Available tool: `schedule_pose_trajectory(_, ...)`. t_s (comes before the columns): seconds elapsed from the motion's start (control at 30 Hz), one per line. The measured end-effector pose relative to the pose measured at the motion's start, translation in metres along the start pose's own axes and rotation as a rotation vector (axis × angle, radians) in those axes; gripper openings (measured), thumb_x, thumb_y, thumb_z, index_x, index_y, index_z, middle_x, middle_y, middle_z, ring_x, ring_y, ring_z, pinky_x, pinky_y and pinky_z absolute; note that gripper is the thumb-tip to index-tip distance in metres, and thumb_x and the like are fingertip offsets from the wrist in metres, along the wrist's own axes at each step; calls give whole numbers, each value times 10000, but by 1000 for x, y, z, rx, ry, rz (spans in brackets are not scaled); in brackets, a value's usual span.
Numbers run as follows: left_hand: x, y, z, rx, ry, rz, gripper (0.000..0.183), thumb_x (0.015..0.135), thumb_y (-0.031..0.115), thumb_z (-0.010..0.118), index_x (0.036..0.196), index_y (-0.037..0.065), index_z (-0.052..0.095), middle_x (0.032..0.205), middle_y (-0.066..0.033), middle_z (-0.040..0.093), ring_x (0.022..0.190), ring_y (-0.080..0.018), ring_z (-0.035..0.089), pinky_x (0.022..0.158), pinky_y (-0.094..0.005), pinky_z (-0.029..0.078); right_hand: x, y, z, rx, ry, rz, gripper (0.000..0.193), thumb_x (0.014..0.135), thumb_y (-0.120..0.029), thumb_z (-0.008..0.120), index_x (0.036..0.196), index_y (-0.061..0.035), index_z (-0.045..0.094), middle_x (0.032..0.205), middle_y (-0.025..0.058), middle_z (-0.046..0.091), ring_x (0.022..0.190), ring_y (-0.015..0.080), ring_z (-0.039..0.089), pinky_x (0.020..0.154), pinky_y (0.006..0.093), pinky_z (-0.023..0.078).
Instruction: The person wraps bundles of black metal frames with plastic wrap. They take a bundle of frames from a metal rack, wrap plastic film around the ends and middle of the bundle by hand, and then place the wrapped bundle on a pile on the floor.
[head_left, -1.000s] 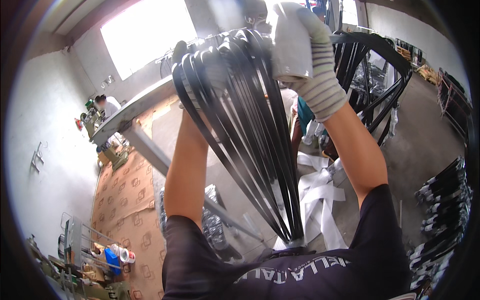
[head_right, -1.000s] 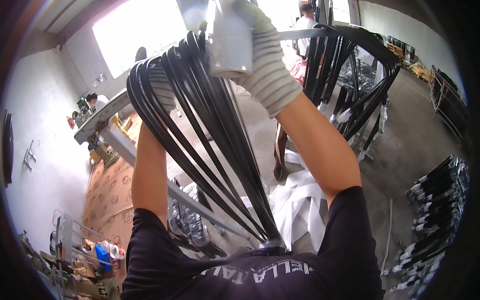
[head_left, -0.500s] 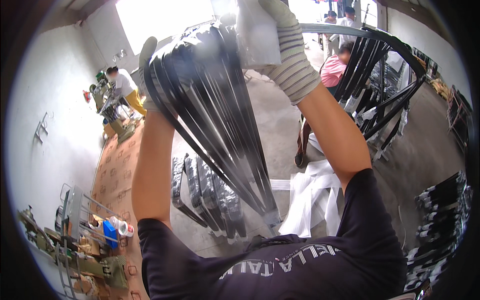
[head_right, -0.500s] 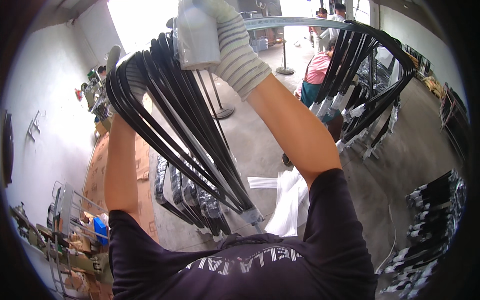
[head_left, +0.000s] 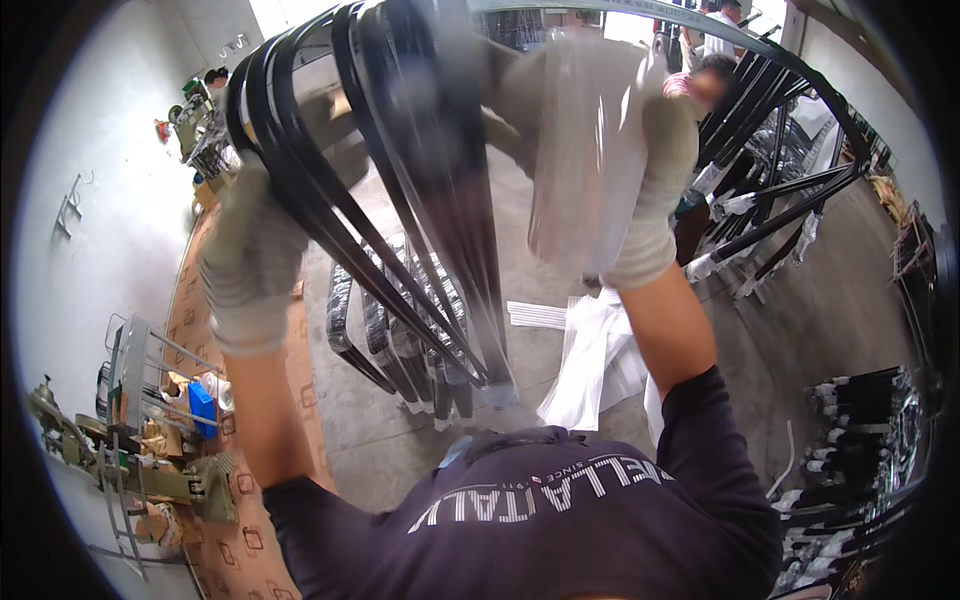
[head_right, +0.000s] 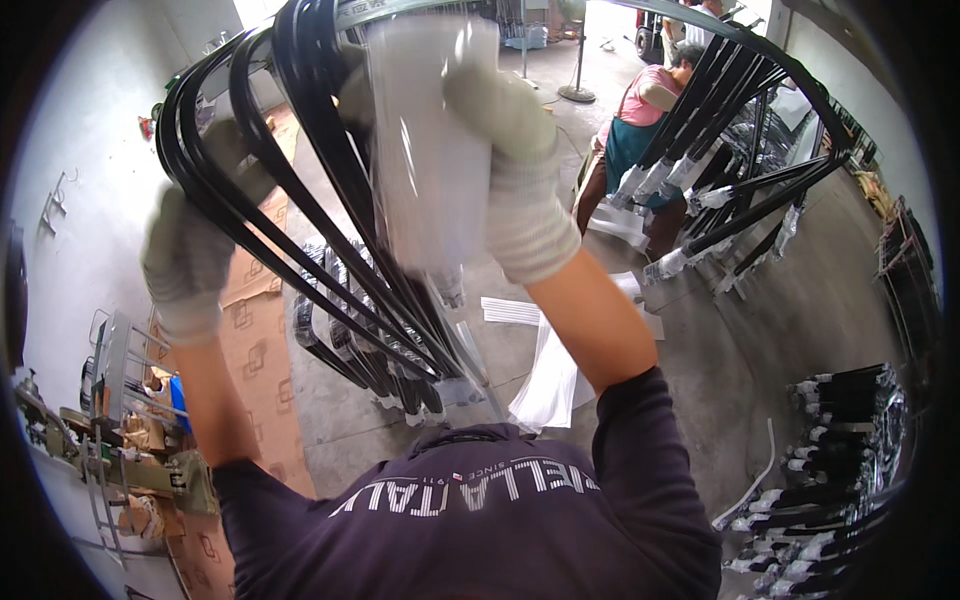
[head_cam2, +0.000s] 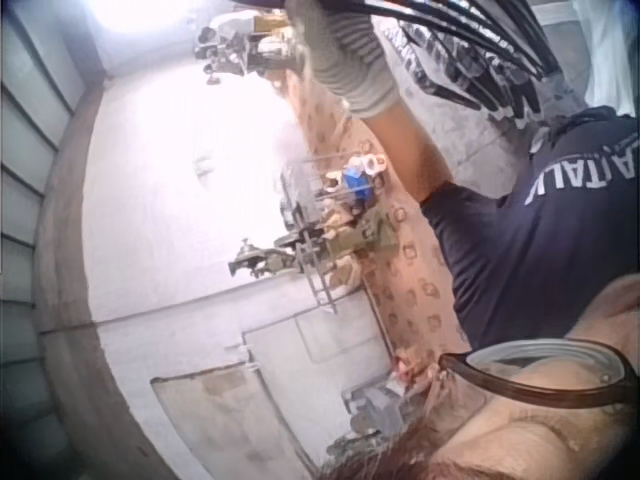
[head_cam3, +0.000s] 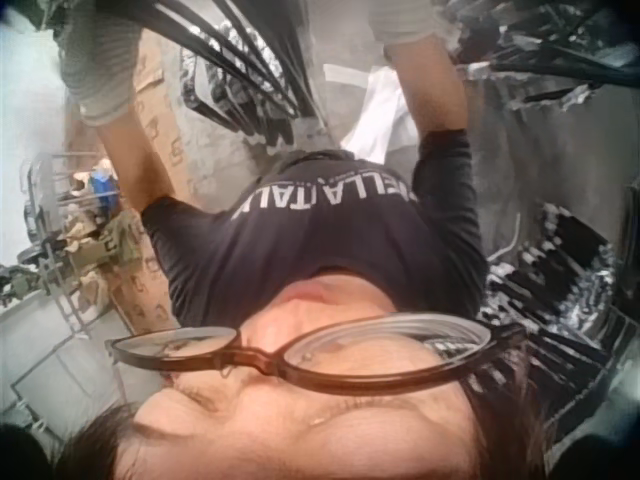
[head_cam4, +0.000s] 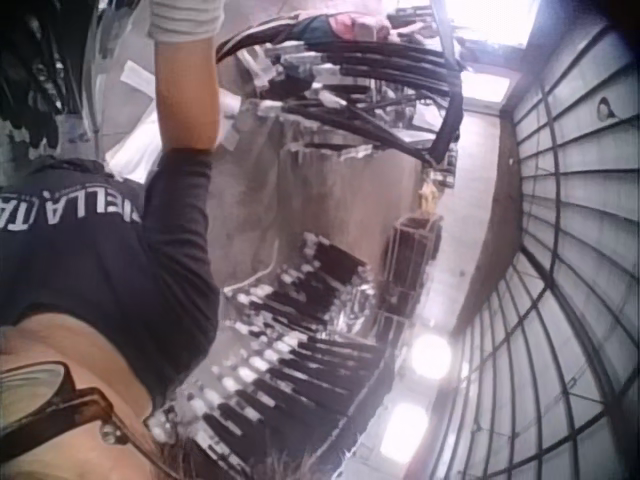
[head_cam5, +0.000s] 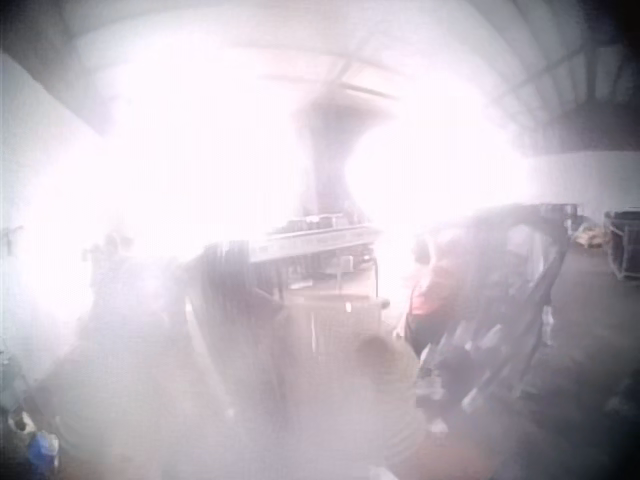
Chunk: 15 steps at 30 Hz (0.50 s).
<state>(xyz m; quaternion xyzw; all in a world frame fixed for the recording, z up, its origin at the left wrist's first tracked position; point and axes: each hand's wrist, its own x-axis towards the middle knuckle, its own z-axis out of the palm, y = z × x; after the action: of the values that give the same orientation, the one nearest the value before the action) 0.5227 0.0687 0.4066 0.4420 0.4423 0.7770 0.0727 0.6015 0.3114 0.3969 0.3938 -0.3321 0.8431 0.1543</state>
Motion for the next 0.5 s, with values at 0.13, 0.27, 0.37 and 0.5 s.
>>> schedule_pose_trajectory(0.13,-47,-41,-35,65,-230,28,572,853,178,513,1351,-20,311,1358,-179,386,1225,-293,426,1051,-419,302,-46,37,1,-188,182,-99,686,668,-353,714,1176,27,454,1016,135,579,842,202,608,730,287,525)
schedule_pose_trajectory(0.27,-85,-29,-86,67,-262,-393,586,773,18,555,1326,-16,365,1360,-167,394,1276,-251,363,1049,-363,278,-70,69,-4,-344,373,-80,756,594,-387,720,1141,59,447,998,154,561,830,209,606,708,294,527)
schedule_pose_trajectory(0.37,-83,-4,-144,497,-620,-237,475,747,47,583,1205,-55,511,1313,-191,445,1252,-275,393,1041,-375,258,-86,91,-1,-503,351,-146,741,600,-391,735,1108,72,458,1027,169,539,835,187,604,671,274,539)
schedule_pose_trajectory(0.5,-75,18,-225,388,-634,-350,471,743,1,563,1208,-47,507,1300,-179,461,1224,-238,426,1028,-336,292,-90,136,18,-558,555,-374,672,647,-439,740,1044,46,499,1229,190,412,1021,219,541,809,326,512)
